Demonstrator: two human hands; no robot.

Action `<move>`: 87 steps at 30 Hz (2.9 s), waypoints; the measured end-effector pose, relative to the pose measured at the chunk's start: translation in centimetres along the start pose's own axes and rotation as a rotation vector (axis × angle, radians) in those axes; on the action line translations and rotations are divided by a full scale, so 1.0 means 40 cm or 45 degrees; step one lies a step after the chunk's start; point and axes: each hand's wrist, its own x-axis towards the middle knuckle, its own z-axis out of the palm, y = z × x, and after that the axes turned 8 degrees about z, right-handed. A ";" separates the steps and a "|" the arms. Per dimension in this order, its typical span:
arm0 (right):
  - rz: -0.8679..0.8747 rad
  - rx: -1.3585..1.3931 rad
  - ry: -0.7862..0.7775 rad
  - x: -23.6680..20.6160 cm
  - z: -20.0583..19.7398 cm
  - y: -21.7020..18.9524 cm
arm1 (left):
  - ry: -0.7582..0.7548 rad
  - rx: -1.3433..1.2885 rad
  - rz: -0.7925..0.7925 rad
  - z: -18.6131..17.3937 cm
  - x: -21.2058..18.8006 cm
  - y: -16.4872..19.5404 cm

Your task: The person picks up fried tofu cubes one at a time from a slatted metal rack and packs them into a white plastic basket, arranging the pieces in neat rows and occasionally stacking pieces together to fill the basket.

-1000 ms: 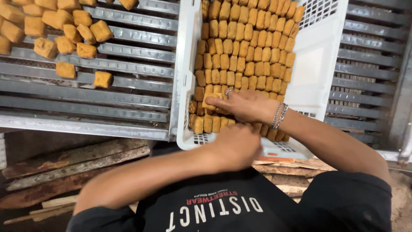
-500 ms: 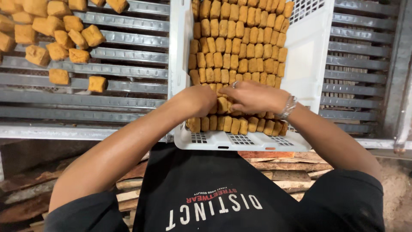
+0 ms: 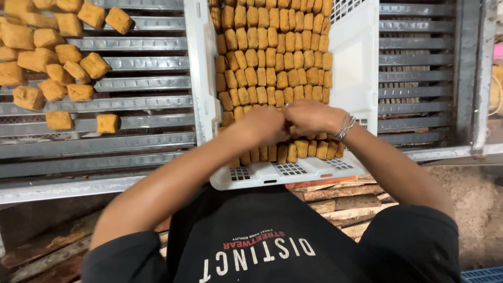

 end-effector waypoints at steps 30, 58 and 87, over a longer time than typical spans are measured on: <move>0.367 0.350 0.193 -0.092 0.109 0.079 | 0.166 -0.097 0.136 0.172 0.134 -0.026; -0.350 -0.163 0.462 0.655 -0.161 -0.845 | 1.687 -0.420 -0.220 0.071 -0.962 -0.749; -0.627 0.191 1.108 1.045 -0.484 -0.675 | 2.024 -0.680 -0.447 -0.043 -0.928 -1.181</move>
